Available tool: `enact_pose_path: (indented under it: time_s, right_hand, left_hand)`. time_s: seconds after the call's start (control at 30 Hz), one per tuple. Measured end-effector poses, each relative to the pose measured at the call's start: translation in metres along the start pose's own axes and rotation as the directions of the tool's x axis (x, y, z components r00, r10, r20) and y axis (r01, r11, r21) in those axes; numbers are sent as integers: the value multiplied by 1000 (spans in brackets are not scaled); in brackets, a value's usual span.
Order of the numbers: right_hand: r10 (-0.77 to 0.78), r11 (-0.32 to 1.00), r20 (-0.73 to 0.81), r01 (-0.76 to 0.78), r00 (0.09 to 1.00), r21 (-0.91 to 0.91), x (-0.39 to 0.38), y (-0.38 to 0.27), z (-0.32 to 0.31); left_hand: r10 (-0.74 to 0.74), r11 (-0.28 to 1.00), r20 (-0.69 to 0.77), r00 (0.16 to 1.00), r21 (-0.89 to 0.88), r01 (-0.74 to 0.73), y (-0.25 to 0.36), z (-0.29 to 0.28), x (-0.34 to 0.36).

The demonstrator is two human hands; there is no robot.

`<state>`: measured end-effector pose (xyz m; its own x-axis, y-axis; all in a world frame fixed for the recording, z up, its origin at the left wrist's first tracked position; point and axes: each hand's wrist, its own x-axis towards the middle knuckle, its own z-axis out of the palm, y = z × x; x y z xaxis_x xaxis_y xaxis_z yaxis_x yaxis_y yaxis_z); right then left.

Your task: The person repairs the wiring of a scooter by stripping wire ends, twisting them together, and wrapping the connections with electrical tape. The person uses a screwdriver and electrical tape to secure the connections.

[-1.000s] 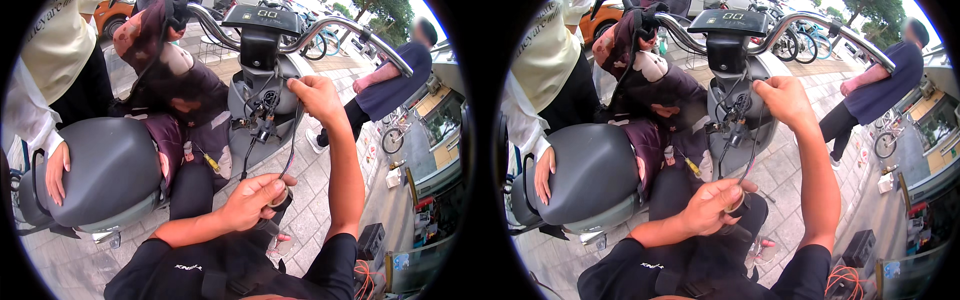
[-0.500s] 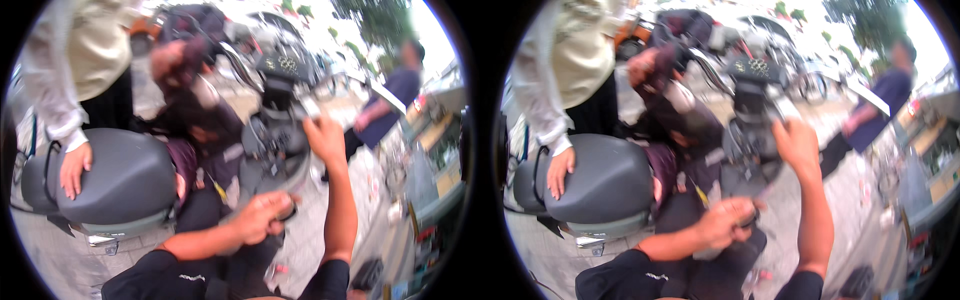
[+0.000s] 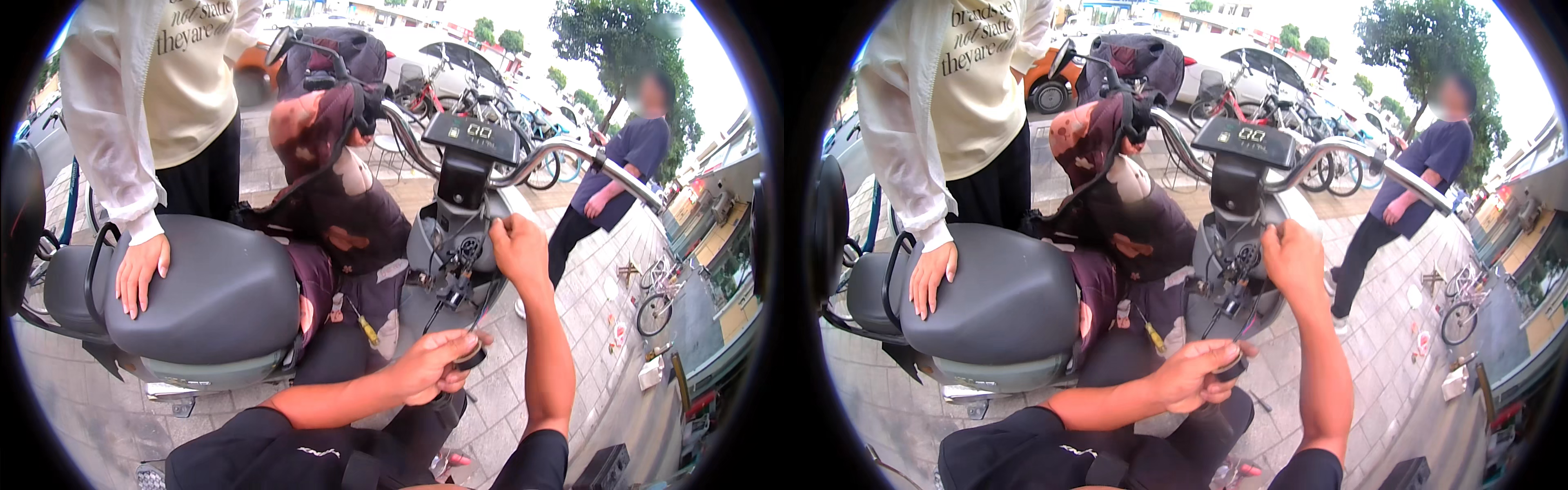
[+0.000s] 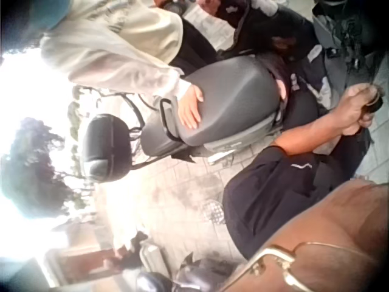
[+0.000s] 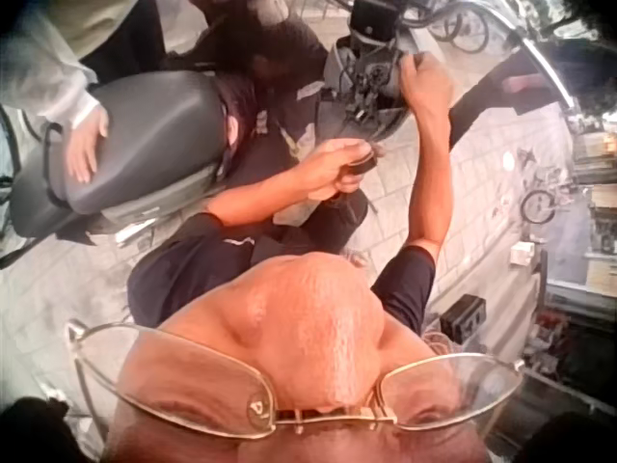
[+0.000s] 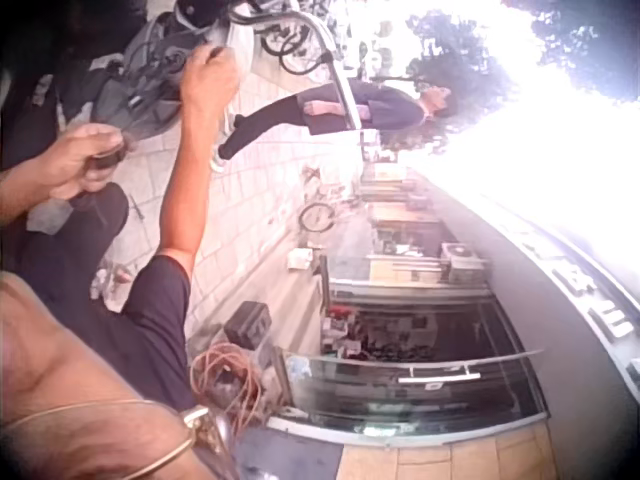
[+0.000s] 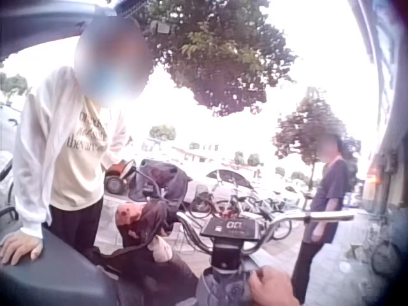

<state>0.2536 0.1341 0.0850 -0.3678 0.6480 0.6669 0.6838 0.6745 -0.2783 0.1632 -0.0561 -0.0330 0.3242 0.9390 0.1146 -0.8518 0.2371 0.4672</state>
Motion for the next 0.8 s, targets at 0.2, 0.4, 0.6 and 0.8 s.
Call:
enact_pose_path:
  time_s: [0.2,0.4,0.6,0.8]
  right_hand:
    - [69,991,-2,-68,998,113,-8,-4,-5]
    - [8,989,49,-1,999,-145,-5,-4,-14]
    - [-257,962,-188,269,948,42,15,-73,-43]
    - [-284,837,-442,445,851,317,-52,-88,-94]
  left_hand:
    - [-18,1000,-15,1000,-9,17,-2,-2,2]
    - [-49,998,-17,999,-41,48,-2,-14,1]
    - [-42,997,-5,999,-62,42,-2,-17,-3]
    - [42,998,-4,999,-47,-42,-1,-30,-3]
